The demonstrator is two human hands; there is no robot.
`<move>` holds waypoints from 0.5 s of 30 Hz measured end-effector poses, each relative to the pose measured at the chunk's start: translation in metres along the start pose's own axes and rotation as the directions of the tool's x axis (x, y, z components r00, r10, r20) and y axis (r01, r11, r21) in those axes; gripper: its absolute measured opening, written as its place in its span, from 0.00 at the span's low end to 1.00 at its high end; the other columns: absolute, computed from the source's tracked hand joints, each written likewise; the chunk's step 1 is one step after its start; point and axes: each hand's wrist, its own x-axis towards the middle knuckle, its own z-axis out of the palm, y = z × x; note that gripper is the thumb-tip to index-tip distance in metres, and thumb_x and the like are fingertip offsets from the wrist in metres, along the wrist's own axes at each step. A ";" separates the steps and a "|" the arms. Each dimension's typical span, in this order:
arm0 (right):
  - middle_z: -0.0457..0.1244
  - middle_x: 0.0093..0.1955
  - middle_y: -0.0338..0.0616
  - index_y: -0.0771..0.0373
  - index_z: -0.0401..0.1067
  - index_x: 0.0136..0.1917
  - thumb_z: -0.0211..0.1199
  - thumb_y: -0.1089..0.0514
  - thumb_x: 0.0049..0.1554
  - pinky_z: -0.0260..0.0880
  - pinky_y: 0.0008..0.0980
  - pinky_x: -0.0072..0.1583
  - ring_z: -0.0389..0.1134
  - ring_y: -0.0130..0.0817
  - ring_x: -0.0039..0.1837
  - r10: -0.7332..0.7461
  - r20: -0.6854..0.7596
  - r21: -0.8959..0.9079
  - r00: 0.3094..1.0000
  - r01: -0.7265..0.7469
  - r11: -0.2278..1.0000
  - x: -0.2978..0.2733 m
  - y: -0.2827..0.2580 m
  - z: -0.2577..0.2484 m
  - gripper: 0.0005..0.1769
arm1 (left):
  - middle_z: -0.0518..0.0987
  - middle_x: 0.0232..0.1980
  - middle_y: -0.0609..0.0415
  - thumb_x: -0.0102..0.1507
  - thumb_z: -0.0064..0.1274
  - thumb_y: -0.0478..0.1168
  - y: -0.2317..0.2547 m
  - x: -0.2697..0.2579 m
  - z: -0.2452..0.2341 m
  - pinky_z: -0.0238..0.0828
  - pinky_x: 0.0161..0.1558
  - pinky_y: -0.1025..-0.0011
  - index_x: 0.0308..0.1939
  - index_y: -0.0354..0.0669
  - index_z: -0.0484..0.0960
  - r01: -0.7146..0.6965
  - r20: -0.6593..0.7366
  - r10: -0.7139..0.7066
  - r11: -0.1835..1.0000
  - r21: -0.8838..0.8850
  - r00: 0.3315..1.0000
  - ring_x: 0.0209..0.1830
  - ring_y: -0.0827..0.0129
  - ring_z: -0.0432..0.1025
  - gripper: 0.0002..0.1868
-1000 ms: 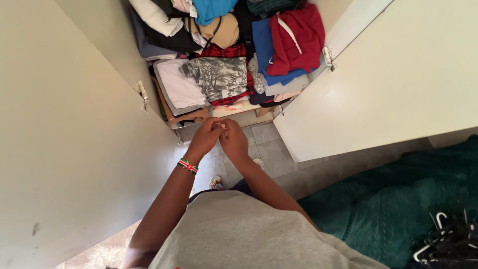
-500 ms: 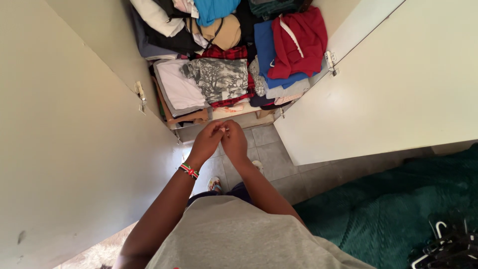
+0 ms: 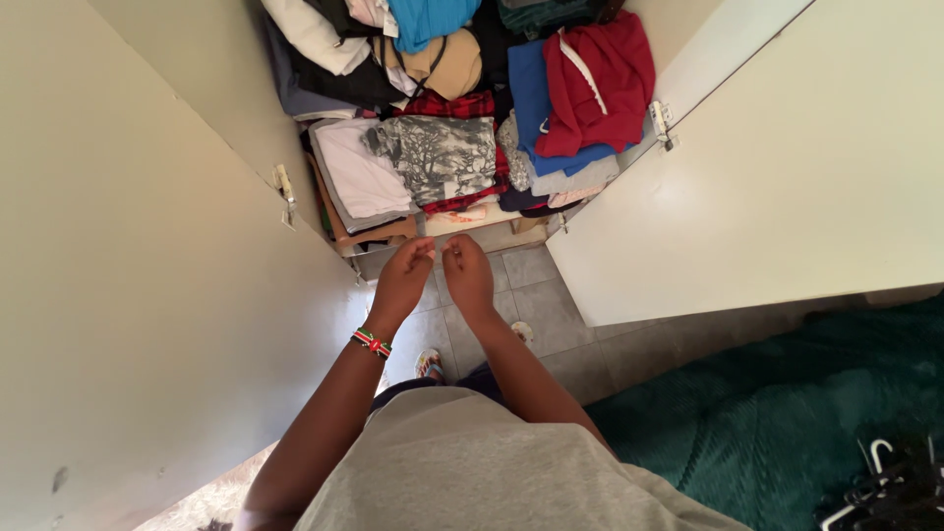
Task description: Organizing clothes in a closet and gathering clothes and hangers from a bed.
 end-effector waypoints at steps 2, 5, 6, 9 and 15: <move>0.68 0.47 0.48 0.65 0.71 0.50 0.59 0.61 0.60 0.72 0.34 0.46 0.73 0.38 0.44 -0.014 0.012 0.001 1.000 0.014 1.000 -0.003 -0.004 -0.001 0.06 | 0.82 0.54 0.52 0.69 0.51 0.40 0.011 -0.002 0.001 0.72 0.55 0.75 0.60 0.36 0.78 0.005 0.019 -0.005 1.000 -0.002 1.000 0.52 0.73 0.76 0.17; 0.68 0.52 0.48 0.65 0.71 0.54 0.60 0.62 0.60 0.74 0.32 0.47 0.73 0.37 0.48 -0.012 0.049 0.037 0.999 0.010 0.999 -0.009 -0.007 -0.007 0.09 | 0.83 0.51 0.53 0.69 0.51 0.39 0.019 -0.001 0.007 0.72 0.50 0.75 0.59 0.36 0.79 0.032 0.040 -0.032 0.999 -0.014 0.999 0.47 0.74 0.75 0.17; 0.68 0.55 0.48 0.65 0.70 0.57 0.60 0.63 0.60 0.75 0.32 0.48 0.73 0.36 0.50 0.000 0.076 0.071 0.997 -0.005 0.997 -0.011 -0.007 -0.010 0.11 | 0.83 0.49 0.54 0.68 0.51 0.39 0.021 0.001 0.010 0.72 0.48 0.75 0.59 0.36 0.80 0.052 0.040 -0.051 0.998 -0.026 0.998 0.45 0.75 0.74 0.17; 0.66 0.63 0.46 0.64 0.67 0.65 0.57 0.63 0.63 0.74 0.30 0.53 0.70 0.34 0.61 0.031 0.082 0.203 0.996 -0.048 0.978 -0.017 -0.015 -0.024 0.17 | 0.82 0.48 0.55 0.68 0.47 0.38 0.021 0.005 0.019 0.70 0.43 0.74 0.62 0.37 0.78 0.076 0.084 -0.071 0.995 -0.061 0.994 0.41 0.75 0.72 0.19; 0.61 0.73 0.49 0.66 0.62 0.76 0.49 0.61 0.70 0.61 0.31 0.72 0.63 0.34 0.72 0.023 0.021 0.359 1.000 -0.029 0.933 -0.023 -0.012 -0.044 0.23 | 0.79 0.46 0.55 0.74 0.47 0.40 0.020 0.017 0.057 0.69 0.54 0.77 0.66 0.35 0.74 0.053 0.206 -0.004 0.971 -0.234 0.979 0.48 0.77 0.73 0.18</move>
